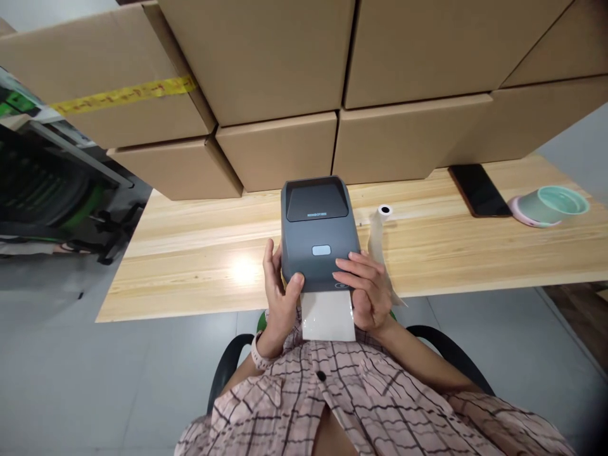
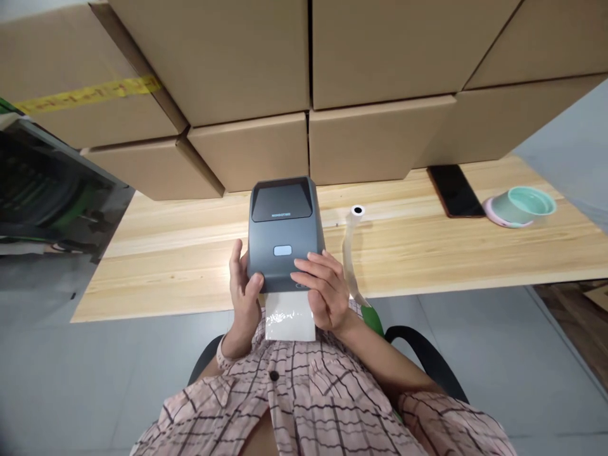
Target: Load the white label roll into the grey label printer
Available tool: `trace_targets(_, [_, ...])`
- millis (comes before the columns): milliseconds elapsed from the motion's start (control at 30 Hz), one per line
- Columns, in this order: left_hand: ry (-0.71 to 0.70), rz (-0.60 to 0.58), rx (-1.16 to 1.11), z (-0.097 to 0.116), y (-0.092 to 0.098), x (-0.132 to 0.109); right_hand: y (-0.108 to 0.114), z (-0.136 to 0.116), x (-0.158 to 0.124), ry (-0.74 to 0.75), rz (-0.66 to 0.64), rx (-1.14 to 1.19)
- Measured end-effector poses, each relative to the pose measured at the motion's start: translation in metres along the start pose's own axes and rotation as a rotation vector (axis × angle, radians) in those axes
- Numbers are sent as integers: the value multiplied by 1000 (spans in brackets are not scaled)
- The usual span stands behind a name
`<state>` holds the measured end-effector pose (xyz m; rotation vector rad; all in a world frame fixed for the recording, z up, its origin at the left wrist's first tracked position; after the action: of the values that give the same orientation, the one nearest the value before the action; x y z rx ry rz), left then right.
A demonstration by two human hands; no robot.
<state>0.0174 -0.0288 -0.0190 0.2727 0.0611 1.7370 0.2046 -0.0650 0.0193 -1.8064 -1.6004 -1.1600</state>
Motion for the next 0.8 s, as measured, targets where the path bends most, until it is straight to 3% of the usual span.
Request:
trace_targets(167, [-28,-26,47,-5,7,-8,0,3,5,13,14,10])
trace_targets(300, [19,101,155,-16,33,-39,3,2,8,-10,17,30])
trace_targets(367, [159,-55,128,-27,26,-53,2,1,9,-16,26,32])
trace_targets(433, [345,-342,8,-36,7,-68,2,-1,9,-17,39,26])
trace_targets(500, [470,-541,-130,-37,-8,-78,1,-2,10,-9,43,20])
trace_targets(667, [449,-650,-172,-42,-19,-73,3,-5,22,-13,-12,15])
trace_targets(800, [331,-698,-61,-44,-19,-64,-6,-2,36,-79,-239,-124])
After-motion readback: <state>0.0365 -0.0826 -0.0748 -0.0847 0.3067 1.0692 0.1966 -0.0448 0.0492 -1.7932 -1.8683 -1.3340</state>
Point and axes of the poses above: each hand's wrist, its own x-axis towards the middle knuckle, its own y-axis out of the back of the hand, z = x × y, the point moved 8 cm from there along x, towards the middle knuckle, and after that the axes turned 15 degrees about x, right-handed, at the moved point
